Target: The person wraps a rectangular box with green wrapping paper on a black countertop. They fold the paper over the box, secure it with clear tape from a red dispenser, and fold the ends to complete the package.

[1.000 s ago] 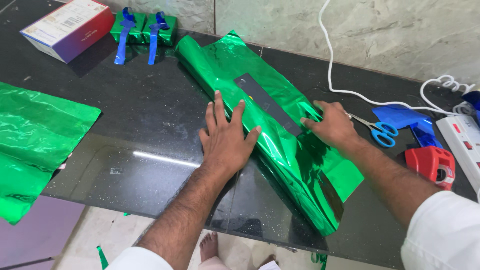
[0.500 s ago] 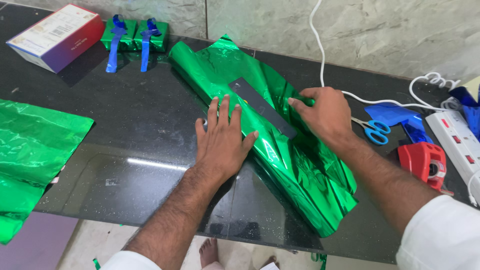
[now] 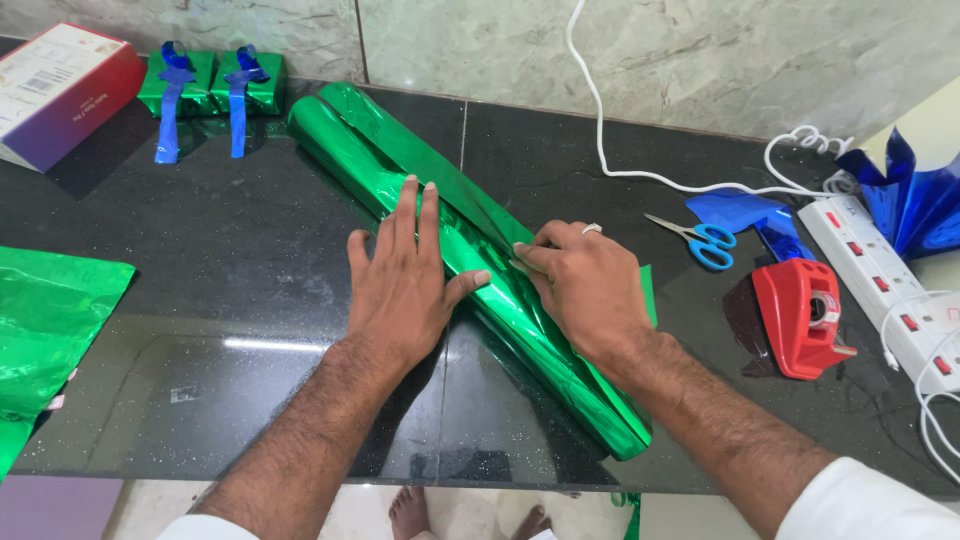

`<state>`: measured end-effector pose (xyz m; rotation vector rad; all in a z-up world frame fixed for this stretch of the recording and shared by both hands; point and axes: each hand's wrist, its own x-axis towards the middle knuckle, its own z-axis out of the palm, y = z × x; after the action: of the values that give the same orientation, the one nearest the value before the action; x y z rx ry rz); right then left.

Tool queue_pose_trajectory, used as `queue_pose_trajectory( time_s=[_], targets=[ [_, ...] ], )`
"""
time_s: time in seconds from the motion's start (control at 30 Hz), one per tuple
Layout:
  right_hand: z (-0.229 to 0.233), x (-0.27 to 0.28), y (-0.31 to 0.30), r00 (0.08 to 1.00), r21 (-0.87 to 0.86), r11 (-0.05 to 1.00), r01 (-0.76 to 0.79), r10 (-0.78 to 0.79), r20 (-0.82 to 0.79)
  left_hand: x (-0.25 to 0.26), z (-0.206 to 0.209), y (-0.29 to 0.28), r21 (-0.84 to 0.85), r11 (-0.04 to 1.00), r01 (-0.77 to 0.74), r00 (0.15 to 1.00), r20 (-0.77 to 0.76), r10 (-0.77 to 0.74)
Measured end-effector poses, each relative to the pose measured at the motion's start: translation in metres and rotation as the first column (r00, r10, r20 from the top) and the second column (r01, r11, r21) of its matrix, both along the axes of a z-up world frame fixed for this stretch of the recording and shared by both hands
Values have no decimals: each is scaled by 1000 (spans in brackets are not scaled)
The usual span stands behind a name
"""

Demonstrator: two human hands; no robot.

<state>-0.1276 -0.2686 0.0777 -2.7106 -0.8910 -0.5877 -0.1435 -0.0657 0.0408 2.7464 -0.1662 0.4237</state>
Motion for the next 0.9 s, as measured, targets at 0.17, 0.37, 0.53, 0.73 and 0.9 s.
queue_pose_trajectory(
  time_s=[0.17,0.37,0.53,0.73,0.9],
  targets=[
    [-6,-3,0,999,-50,999,-12,14,46,0,9,3,125,991,52,998,-23,-50],
    [-9,-14,2,997,-114,993,-16,25,79,3,3,7,200,976,88,996,0,-90],
    [-3,-29,-1,995,-95,994,56,-47,89,6,-4,9,201,975,91,995,27,-99],
    [4,-29,-20,979,15,981,191,-192,69,15,-7,9,162,984,80,996,29,-85],
    [-4,-33,-51,959,146,947,285,-281,-45,23,-9,7,141,989,51,998,30,-56]
  ],
)
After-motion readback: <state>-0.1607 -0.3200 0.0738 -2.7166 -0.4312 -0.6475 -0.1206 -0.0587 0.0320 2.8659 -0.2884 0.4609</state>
